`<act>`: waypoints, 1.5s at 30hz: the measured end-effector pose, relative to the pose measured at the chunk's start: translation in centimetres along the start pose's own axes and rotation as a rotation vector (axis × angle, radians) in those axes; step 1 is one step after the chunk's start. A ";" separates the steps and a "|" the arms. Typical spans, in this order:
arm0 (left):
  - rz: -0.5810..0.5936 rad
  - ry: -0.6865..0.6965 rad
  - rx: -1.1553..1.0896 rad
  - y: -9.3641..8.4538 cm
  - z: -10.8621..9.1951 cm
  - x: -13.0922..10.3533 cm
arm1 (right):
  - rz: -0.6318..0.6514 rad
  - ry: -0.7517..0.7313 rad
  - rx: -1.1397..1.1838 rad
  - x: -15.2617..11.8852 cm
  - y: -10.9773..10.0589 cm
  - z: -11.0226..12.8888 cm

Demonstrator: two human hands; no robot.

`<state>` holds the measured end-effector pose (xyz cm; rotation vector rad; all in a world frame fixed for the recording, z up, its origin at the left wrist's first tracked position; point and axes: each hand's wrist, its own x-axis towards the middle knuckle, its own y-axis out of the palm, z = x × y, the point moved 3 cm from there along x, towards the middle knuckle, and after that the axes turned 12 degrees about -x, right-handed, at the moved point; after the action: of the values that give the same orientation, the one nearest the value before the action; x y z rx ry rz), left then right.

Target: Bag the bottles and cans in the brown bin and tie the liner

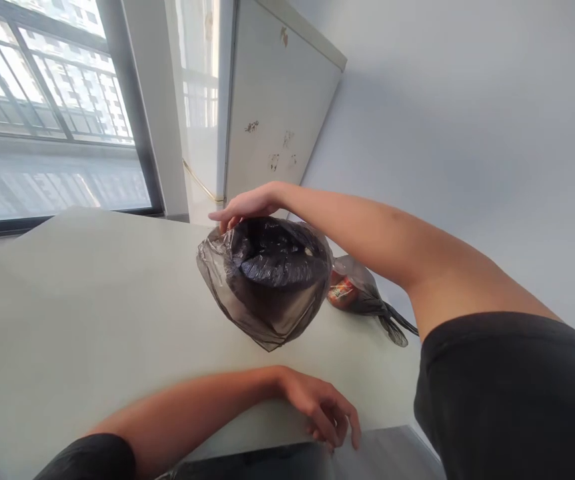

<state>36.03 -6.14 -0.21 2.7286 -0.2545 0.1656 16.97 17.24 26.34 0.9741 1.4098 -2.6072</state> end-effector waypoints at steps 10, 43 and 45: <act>-0.016 -0.020 0.004 -0.2 0.1 0.0 | -0.764 0.032 -0.252 -7.1 0.3 0.7; 0.026 -0.032 -0.027 0.1 0.1 0.0 | -0.859 0.284 0.735 -11.6 7.3 -13.7; 0.023 -0.026 -0.026 0.1 0.0 0.0 | -0.717 0.326 0.820 -10.1 9.4 -14.7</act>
<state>35.98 -6.19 -0.18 2.7045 -0.2928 0.1320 35.45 20.15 18.85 1.1270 0.7618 -3.8784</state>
